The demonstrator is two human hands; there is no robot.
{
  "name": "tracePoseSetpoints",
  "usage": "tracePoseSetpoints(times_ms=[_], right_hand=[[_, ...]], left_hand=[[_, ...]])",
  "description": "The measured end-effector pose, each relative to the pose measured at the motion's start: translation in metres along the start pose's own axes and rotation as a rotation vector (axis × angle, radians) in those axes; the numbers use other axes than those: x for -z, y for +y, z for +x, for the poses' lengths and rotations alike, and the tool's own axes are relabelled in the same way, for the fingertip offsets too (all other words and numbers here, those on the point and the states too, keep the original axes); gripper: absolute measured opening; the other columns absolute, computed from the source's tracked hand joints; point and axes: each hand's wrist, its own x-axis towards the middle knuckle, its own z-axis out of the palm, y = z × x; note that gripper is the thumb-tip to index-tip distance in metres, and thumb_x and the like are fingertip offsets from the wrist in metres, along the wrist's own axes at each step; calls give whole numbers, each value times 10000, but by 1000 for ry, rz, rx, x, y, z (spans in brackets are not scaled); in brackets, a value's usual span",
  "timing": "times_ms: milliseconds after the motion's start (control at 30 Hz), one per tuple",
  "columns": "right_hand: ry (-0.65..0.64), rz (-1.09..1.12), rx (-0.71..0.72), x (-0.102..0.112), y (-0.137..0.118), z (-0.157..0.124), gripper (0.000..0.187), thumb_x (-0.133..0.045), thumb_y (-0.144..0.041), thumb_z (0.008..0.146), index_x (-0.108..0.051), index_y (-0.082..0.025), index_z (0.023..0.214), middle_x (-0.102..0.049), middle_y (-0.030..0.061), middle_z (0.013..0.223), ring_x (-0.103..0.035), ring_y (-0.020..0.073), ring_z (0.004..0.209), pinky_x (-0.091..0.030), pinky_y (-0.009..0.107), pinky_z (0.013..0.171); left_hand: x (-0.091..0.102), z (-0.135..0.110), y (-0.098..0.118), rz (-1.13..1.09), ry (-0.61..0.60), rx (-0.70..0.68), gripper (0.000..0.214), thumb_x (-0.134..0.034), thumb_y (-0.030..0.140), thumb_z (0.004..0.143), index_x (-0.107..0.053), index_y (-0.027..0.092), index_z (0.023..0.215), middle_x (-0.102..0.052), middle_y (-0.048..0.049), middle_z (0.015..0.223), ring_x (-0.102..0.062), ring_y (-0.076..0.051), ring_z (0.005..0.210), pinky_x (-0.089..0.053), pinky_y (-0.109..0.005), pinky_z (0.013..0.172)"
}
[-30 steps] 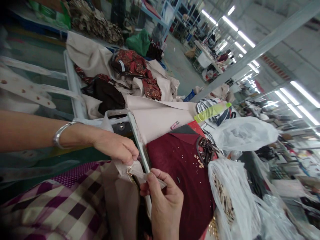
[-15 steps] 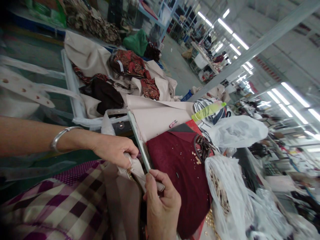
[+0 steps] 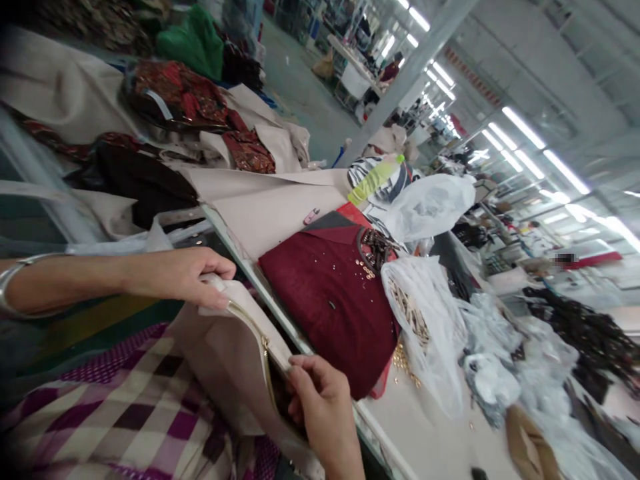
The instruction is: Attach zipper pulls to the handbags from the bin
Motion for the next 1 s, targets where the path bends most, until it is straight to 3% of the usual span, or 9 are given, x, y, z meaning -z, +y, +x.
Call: tracePoseSetpoints(times_ms=[200, 367, 533, 633, 700, 767, 833, 900, 1000], right_hand=[[326, -423, 374, 8, -14, -12, 292, -602, -448, 929, -723, -243, 1097, -714, 64, 1072, -663, 247, 1001, -520, 360, 888], [63, -457, 630, -22, -20, -4, 769, -759, -206, 817, -412, -271, 1500, -548, 68, 1434, -511, 251, 1292, -415, 388, 1106], [47, -287, 544, -29, -15, 11, 503, -661, -60, 824, -593, -280, 1272, -632, 23, 1126, -616, 190, 967, -502, 304, 868], [-12, -277, 498, -19, -19, 17, 758, -741, -71, 751, -494, -350, 1411, -469, 53, 1442, -613, 188, 1049, -515, 304, 903], [-50, -336, 533, -13, -21, 20, 635, -784, -117, 741, -592, -330, 1307, -317, 57, 1585, -568, 232, 1202, -481, 351, 1010], [-18, -370, 605, -11, -19, 24, 307, -759, -154, 792, -672, -248, 1070, -434, 70, 1518, -550, 247, 1241, -447, 359, 1053], [68, -397, 653, -12, -12, 29, 99, -660, -159, 882, -644, -208, 966, -656, 69, 1181, -627, 207, 1049, -488, 298, 926], [176, -476, 703, -14, -4, 34, 100, -551, -182, 971, -635, -192, 1025, -658, 34, 888, -620, 180, 807, -473, 265, 745], [362, -616, 795, -16, 4, 44, 212, -440, -218, 1051, -643, -173, 1094, -597, 30, 802, -554, 181, 708, -406, 276, 657]], left_hand=[[0, 4, 21, 111, -17, 9, 292, -615, 434, 771, -540, 153, 753, -434, 50, 638, -387, -102, 605, -264, -204, 536], [3, 3, 35, 193, -51, 39, 319, -597, 462, 780, -530, 149, 779, -429, 56, 651, -386, -97, 608, -255, -199, 537], [7, 7, 45, 356, -9, 23, 282, -581, 432, 797, -544, 153, 785, -452, 59, 652, -411, -101, 628, -274, -195, 562], [7, 11, 50, 386, -4, 10, 306, -607, 457, 800, -544, 160, 764, -448, 60, 642, -410, -103, 614, -265, -205, 544], [6, 14, 53, 412, 15, 8, 324, -640, 475, 785, -557, 163, 754, -446, 59, 633, -407, -105, 603, -251, -214, 533], [8, 18, 56, 460, 47, 5, 328, -659, 476, 778, -571, 162, 738, -451, 58, 629, -412, -105, 602, -246, -219, 539], [13, 23, 58, 512, 71, 0, 324, -653, 461, 792, -568, 157, 717, -458, 59, 623, -416, -99, 602, -249, -217, 550], [20, 28, 59, 568, 99, 9, 320, -641, 440, 811, -558, 152, 700, -458, 62, 603, -414, -94, 594, -250, -217, 555], [24, 34, 60, 680, 191, -41, 310, -658, 440, 840, -618, 139, 780, -558, 37, 674, -486, -122, 661, -309, -227, 625]])
